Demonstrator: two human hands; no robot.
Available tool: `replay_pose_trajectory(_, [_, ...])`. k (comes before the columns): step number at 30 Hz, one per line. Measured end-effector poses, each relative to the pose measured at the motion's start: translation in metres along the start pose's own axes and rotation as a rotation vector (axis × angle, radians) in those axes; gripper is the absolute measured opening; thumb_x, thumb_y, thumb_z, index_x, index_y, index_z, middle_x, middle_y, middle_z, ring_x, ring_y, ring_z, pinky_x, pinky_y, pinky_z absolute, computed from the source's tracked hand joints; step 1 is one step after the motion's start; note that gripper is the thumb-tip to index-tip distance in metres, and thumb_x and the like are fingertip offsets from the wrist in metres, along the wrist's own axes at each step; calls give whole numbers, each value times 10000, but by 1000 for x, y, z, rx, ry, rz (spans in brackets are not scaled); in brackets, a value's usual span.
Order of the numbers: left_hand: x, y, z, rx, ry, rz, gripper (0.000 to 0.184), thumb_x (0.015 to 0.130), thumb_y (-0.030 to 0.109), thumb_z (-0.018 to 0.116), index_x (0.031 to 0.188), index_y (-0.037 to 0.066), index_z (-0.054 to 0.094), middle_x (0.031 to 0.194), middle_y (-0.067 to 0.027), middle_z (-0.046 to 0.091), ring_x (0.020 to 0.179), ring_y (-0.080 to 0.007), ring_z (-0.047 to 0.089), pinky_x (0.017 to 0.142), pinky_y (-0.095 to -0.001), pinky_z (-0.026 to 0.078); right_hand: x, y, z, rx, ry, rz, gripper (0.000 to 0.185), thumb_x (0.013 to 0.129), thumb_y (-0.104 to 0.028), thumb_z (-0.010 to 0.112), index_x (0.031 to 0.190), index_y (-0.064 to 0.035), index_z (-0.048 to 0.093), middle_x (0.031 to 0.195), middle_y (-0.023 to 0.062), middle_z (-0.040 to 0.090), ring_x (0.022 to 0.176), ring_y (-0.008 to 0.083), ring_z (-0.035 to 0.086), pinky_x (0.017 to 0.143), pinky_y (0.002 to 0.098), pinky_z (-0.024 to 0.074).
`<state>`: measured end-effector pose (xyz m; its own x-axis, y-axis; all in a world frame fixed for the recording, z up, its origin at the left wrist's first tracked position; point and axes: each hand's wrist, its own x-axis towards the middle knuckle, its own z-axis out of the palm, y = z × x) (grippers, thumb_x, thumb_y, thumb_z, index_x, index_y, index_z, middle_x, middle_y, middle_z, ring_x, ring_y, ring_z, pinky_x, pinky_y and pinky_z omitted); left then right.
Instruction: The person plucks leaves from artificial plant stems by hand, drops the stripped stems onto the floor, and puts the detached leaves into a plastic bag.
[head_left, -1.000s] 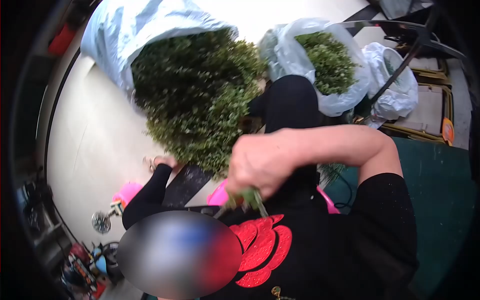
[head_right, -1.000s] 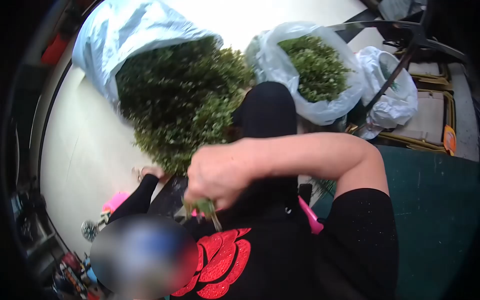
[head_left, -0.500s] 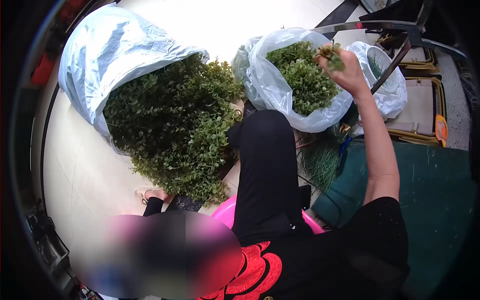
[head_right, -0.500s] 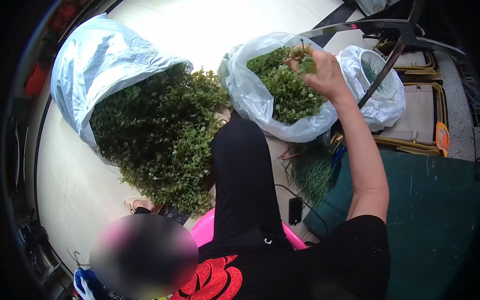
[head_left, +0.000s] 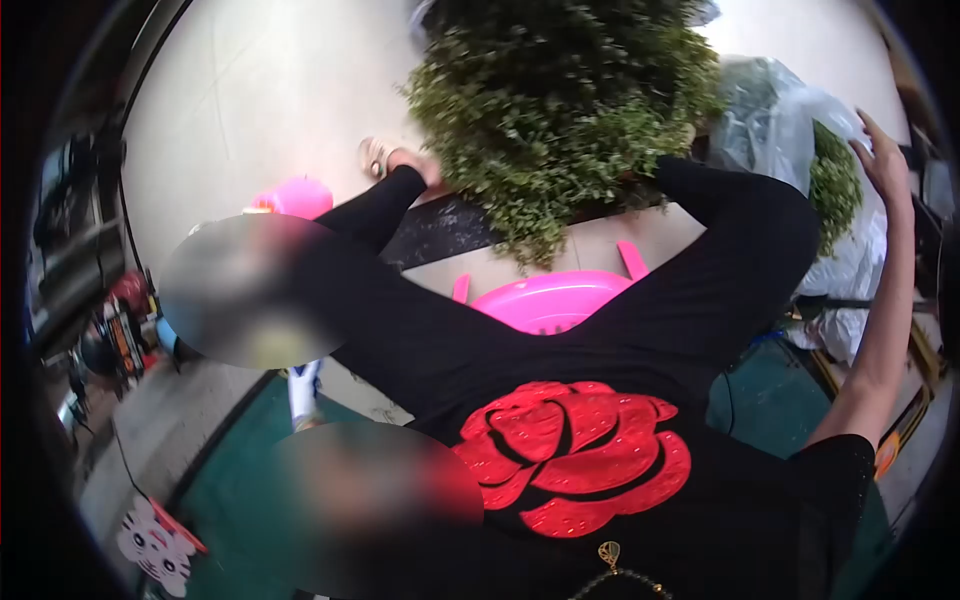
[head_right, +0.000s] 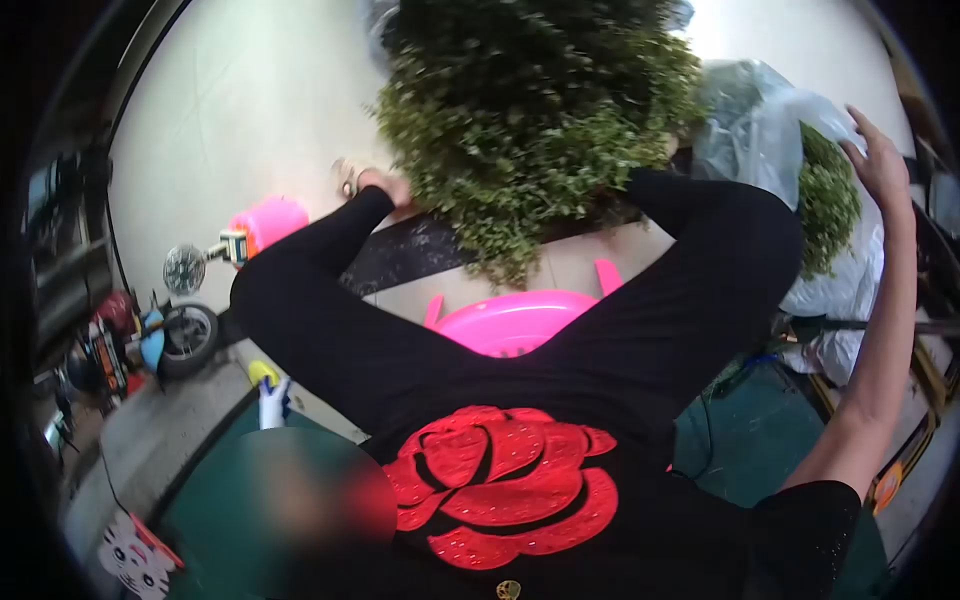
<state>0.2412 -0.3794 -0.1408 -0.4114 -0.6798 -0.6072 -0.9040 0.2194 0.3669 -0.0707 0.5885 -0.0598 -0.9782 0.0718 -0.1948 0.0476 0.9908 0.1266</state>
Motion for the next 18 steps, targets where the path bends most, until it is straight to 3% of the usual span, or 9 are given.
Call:
replay_pose_trajectory(3, [56,-120,29,124,-101,-149,969,673,356,802,1399,10,262,780,-3,539,595,-54,416,530,-197,345,26,-176,-9,176,47,-310,489,820,-150,643,1286,-207,507,1076,121,631,931,264,612,804,350,498])
replay_pose_trajectory(4, [84,-174,40,114,-45,-73,919,686,369,794,1376,-3,314,659,31,491,511,-43,369,461,-220,301,39,-221,13,99,-74,-412,480,814,-183,648,1273,-202,508,1063,120,631,945,274,607,806,366,497])
replay_pose_trajectory(7, [24,-105,45,21,-201,-209,794,698,390,782,1292,-9,438,608,30,490,454,-49,368,418,-238,284,32,-368,79,111,-184,-740,543,758,-246,684,1261,-159,499,1125,122,602,1028,292,568,859,397,472])
replay_pose_trajectory(9, [6,-89,28,-34,-266,-347,365,763,430,713,802,74,641,535,48,479,404,-58,390,388,-233,270,14,-443,122,39,-386,-764,679,715,-284,722,1294,-99,420,1250,128,516,1116,321,498,869,417,463])
replay_pose_trajectory(10, [2,-98,21,-131,-196,-346,361,795,437,678,692,96,615,538,37,501,410,-61,420,382,-231,278,2,-460,160,114,-266,-842,769,656,-315,771,1286,-91,392,1188,122,526,1082,329,515,879,431,459])
replay_pose_trajectory(12, [-9,-106,0,-368,-88,-288,382,838,413,632,677,68,608,544,-2,543,417,-96,485,384,-239,348,-15,-483,230,285,-308,-740,834,656,-279,786,1329,-81,334,1334,146,436,1204,298,450,928,418,436])
replay_pose_trajectory(14, [-27,-93,-15,-721,38,-291,371,900,370,535,939,16,638,779,-92,641,638,-170,618,562,-278,501,-25,-520,212,-23,-719,-390,831,706,-288,750,1350,-79,268,1168,164,580,1046,335,578,841,435,482])
replay_pose_trajectory(16, [-30,-102,-30,-875,-136,-368,370,910,328,483,1174,87,581,1056,-41,637,874,-195,601,690,-314,500,-12,-503,236,10,-516,-522,556,770,-291,652,1245,-142,406,991,175,644,916,361,616,775,462,495])
replay_pose_trajectory(18, [-19,-133,-28,-294,-87,-350,393,907,348,476,1235,143,549,1099,-45,621,841,-194,589,672,-316,486,21,-475,252,145,-255,-638,267,820,-287,585,991,-82,579,861,199,647,841,369,622,727,456,499])
